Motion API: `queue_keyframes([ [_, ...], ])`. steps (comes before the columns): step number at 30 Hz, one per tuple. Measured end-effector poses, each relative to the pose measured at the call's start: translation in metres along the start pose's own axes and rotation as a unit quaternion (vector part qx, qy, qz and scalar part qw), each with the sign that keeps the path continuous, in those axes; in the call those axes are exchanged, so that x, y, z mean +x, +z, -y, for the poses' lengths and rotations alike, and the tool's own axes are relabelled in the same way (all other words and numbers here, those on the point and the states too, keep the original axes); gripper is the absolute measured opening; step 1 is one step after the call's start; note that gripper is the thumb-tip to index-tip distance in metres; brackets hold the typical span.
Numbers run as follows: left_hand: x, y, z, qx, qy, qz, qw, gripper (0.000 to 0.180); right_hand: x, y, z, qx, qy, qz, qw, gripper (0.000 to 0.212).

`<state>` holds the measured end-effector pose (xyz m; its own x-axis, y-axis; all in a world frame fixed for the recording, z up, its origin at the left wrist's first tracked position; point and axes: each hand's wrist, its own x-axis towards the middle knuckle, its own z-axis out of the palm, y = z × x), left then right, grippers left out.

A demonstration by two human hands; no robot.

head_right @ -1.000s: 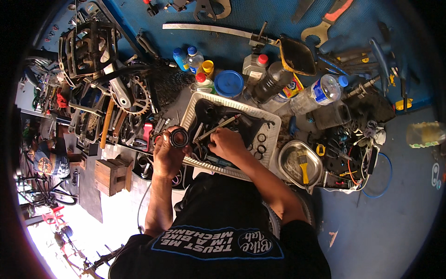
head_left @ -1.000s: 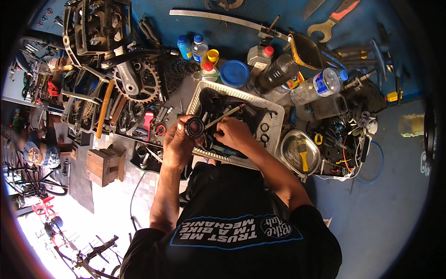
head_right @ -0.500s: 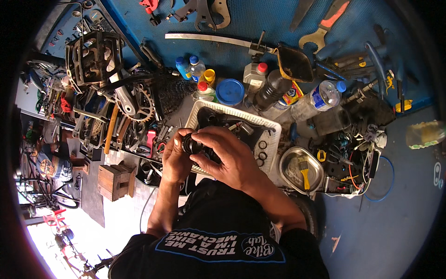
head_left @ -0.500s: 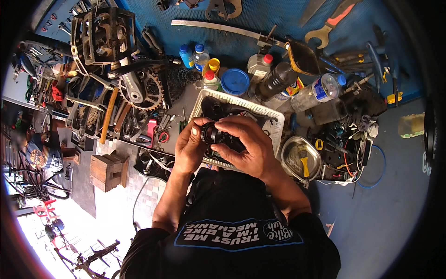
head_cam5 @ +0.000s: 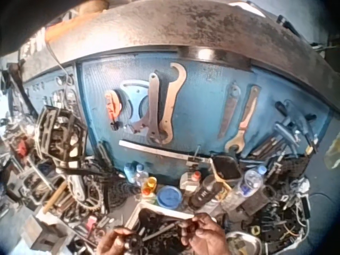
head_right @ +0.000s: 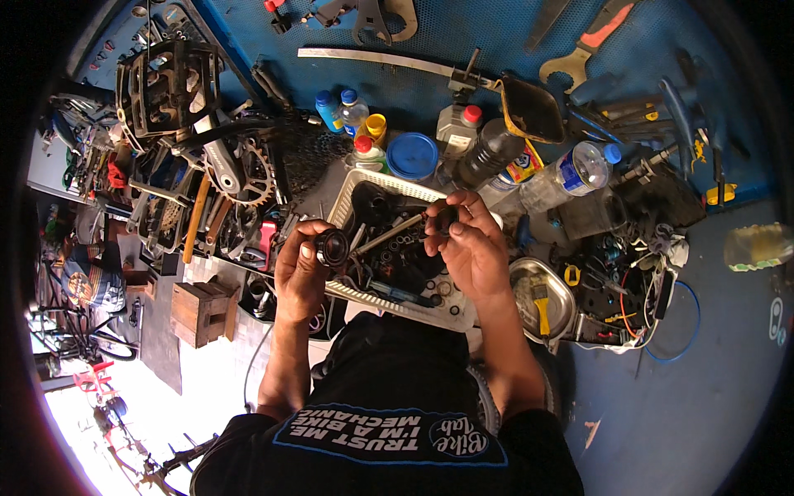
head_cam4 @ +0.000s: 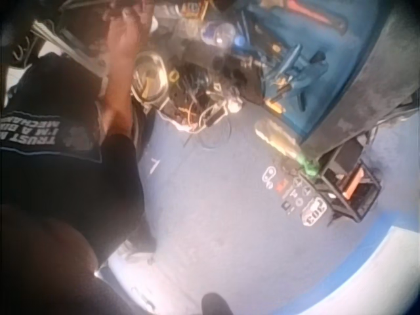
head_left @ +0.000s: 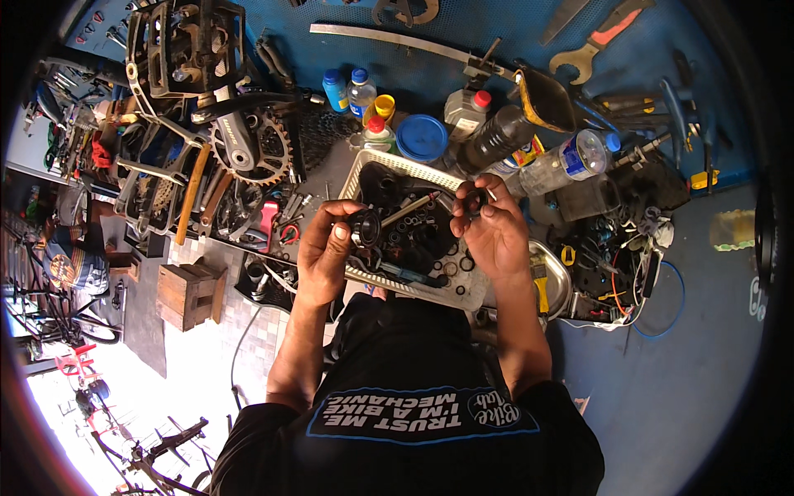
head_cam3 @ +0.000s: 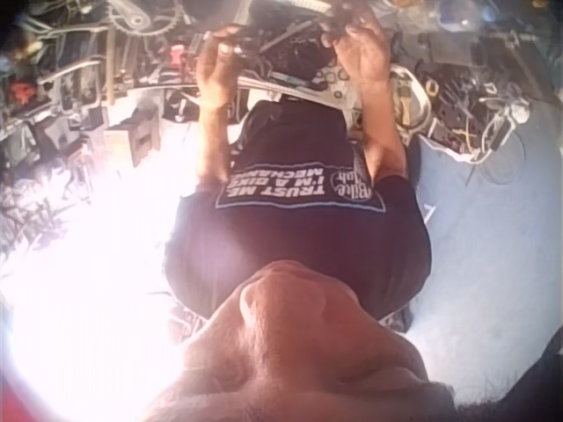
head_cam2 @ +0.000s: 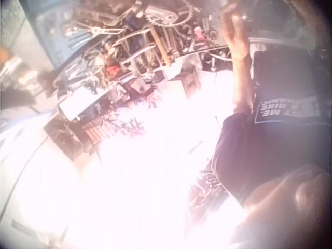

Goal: The person assembles small bicycle components at a workbench. They handle bearings, seals, and a cylindrical part, applying grease and wiping with a cloth. The person repeatedly picks, places, and manipulates these parts while working at a cluttered bench.

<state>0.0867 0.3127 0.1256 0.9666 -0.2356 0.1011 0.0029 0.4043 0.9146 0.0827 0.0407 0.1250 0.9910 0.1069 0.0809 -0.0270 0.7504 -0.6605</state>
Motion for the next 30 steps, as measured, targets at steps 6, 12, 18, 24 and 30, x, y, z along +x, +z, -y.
queue_keyframes([
  [6, -0.003, -0.008, 0.004, 0.024, -0.002, -0.014, 1.0, 0.042, -0.005, -0.015, 0.002, 0.036, 0.022, -0.026, 0.999, 0.033],
  [12, -0.004, -0.016, 0.006, -0.009, -0.018, -0.01, 1.0, 0.032, -0.008, -0.027, 0.008, -0.056, 0.07, -0.141, 0.986, 0.02],
  [18, -0.002, -0.017, 0.011, 0.026, -0.007, -0.034, 0.999, 0.034, 0.001, -0.035, 0.005, -0.213, 0.094, -0.118, 0.965, 0.012],
  [24, -0.003, -0.019, 0.015, 0.053, -0.046, -0.041, 0.997, 0.041, 0.017, -0.066, -0.022, -0.502, 0.008, -0.07, 0.862, 0.033],
  [30, -0.003, -0.008, 0.015, 0.068, -0.032, -0.031, 0.997, 0.039, 0.094, -0.064, -0.039, -0.76, 0.077, -0.226, 0.605, 0.051],
])
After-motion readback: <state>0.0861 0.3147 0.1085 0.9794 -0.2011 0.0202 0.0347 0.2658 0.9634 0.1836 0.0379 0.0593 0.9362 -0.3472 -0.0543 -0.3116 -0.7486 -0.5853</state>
